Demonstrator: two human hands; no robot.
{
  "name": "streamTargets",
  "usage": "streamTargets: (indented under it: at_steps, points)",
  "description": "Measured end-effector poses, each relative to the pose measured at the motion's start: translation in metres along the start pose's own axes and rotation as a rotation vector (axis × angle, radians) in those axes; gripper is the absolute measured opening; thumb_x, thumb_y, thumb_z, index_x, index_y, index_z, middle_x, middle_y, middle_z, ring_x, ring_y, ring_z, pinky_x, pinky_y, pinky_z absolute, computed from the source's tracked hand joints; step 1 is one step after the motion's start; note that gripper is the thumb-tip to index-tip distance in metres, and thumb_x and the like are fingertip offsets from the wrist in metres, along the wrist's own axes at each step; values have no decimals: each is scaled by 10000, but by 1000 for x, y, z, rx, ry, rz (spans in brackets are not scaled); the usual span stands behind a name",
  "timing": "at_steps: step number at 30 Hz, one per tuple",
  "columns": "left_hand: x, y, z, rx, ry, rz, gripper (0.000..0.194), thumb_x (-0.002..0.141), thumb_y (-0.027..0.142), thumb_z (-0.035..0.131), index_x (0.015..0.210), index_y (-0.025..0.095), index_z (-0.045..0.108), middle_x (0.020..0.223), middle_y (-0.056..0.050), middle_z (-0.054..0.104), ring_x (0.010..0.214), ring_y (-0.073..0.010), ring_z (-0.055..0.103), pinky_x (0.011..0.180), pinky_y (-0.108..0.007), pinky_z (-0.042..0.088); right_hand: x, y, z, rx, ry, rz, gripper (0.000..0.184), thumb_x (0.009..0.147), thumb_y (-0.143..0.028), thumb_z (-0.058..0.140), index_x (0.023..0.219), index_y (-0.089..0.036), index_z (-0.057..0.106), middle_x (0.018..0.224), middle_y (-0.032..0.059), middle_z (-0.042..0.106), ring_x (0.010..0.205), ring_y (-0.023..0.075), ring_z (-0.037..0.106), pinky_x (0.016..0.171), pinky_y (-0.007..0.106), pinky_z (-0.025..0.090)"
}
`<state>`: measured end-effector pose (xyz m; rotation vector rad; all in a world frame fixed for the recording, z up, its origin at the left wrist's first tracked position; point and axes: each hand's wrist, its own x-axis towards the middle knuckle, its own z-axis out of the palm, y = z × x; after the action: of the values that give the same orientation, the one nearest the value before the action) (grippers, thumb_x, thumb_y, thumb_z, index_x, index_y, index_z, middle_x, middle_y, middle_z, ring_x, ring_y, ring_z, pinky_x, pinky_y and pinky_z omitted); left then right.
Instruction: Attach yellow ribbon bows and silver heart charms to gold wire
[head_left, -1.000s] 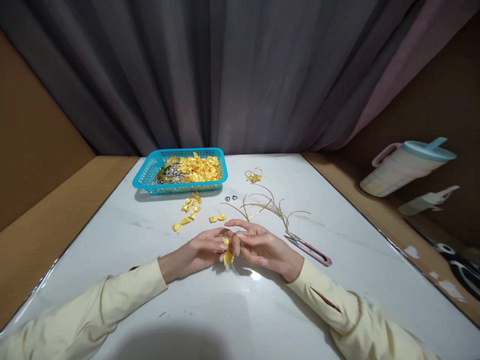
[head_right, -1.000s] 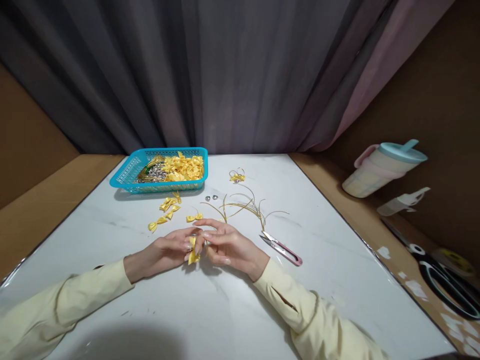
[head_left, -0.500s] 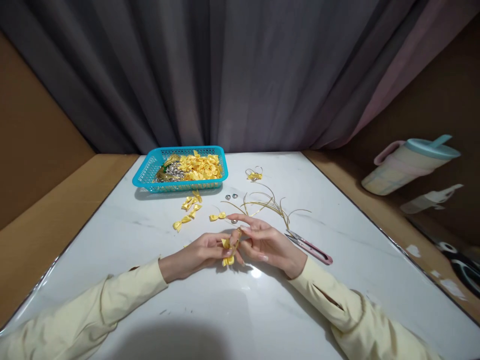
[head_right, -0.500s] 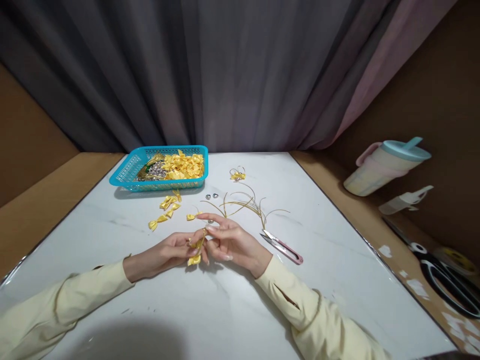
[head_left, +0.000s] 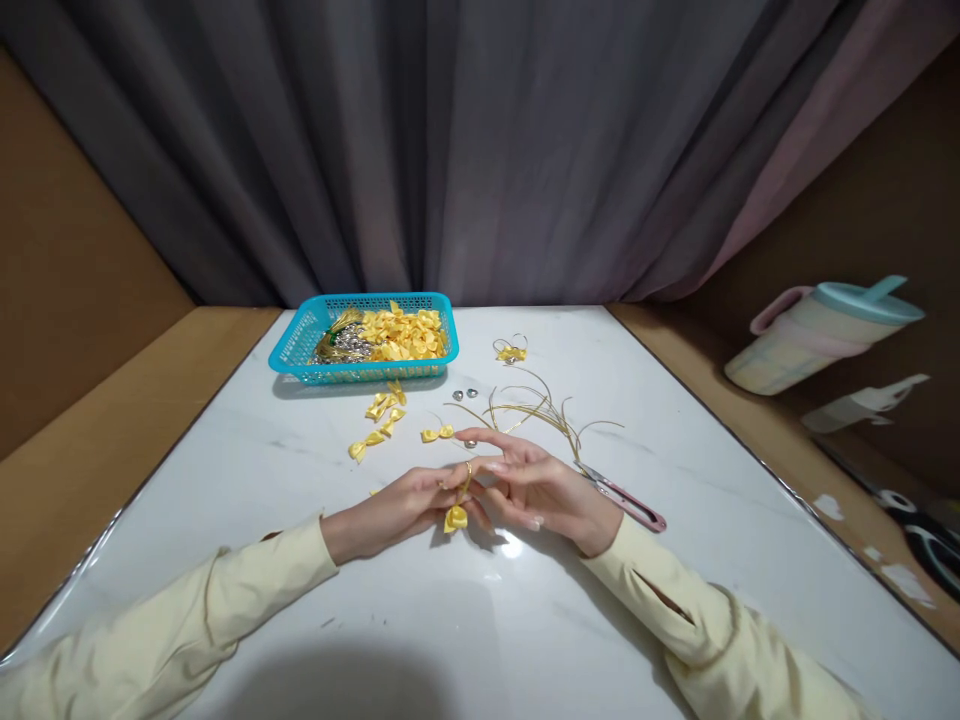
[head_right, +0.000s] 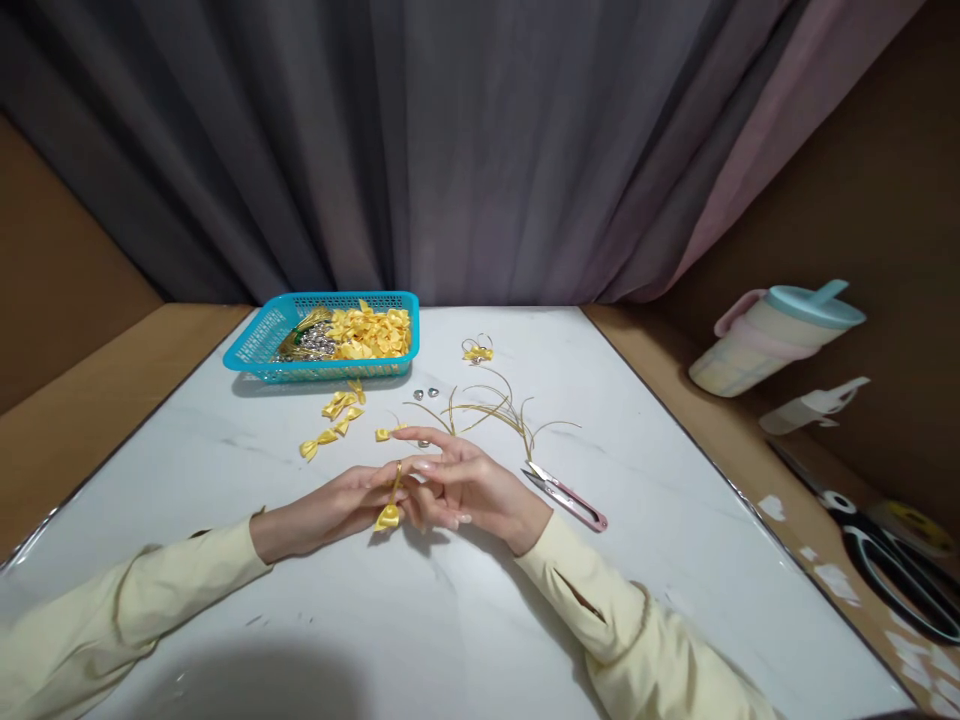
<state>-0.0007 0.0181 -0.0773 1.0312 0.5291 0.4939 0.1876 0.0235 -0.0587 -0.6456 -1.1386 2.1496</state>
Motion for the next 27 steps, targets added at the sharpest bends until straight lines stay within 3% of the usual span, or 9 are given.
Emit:
streamTargets:
  at_steps: [3,6,9,12,16,20,22,25,27]
  points:
    - [0,-1,-2,-56,39,7,238,883,318,531,1018,148,629,975,-95,623,897,-176,555,813,-293,368,-3,-10,-3,5,-41,18,390,775,-246,619,1146,-206,507,809,13,648,349,15,369,381,192,226]
    - [0,-1,-2,-156,80,25,262,876,332,542,1082,175,588,1068,-101,597,898,-181,575,727,-274,391,-4,-30,-6,-117,0,50,353,796,-241,608,1130,-181,510,715,0,622,371,22,349,368,183,188]
    - [-2,-1,-2,-206,89,28,338,864,371,548,1135,169,540,1159,-148,573,978,-232,588,738,-297,409,1,-61,-8,-392,107,59,382,790,-302,611,1129,-177,488,658,-18,577,406,38,355,380,179,217]
    - [-3,2,-2,-122,61,-25,326,866,355,531,1101,128,539,1155,-187,588,988,-244,598,778,-325,421,16,-94,-19,-730,245,81,381,791,-331,601,1114,-169,479,612,-26,531,469,63,419,394,169,252]
    - [-6,4,3,227,7,12,267,858,343,493,949,106,573,995,-168,654,821,-206,628,745,-333,453,49,-128,-49,-971,349,108,281,804,-229,614,1043,-129,504,566,-34,529,411,44,372,372,165,250]
    - [-14,-1,12,462,50,143,178,818,276,520,842,120,602,828,-104,650,757,-189,585,743,-330,442,78,-139,-75,-1219,450,161,199,882,-268,547,1008,-115,554,783,12,594,569,79,538,506,205,458]
    - [-18,-7,15,832,25,366,152,802,196,487,869,123,603,833,-103,635,780,-198,554,742,-327,421,87,-138,-81,-1329,506,154,225,900,-292,522,1041,-121,560,941,43,599,746,126,597,646,285,521]
    - [-19,-16,17,1479,-123,753,178,776,130,423,847,110,585,725,-90,590,654,-187,485,606,-313,381,92,-133,-83,-1476,607,52,245,897,-292,524,1086,-139,558,1074,70,581,904,174,591,772,360,512]
    - [-19,-21,17,1672,-186,871,143,761,131,428,759,119,570,642,-66,539,574,-172,420,526,-310,334,90,-131,-80,-1551,674,-53,238,897,-294,523,1078,-145,565,1097,72,575,944,183,580,809,379,496]
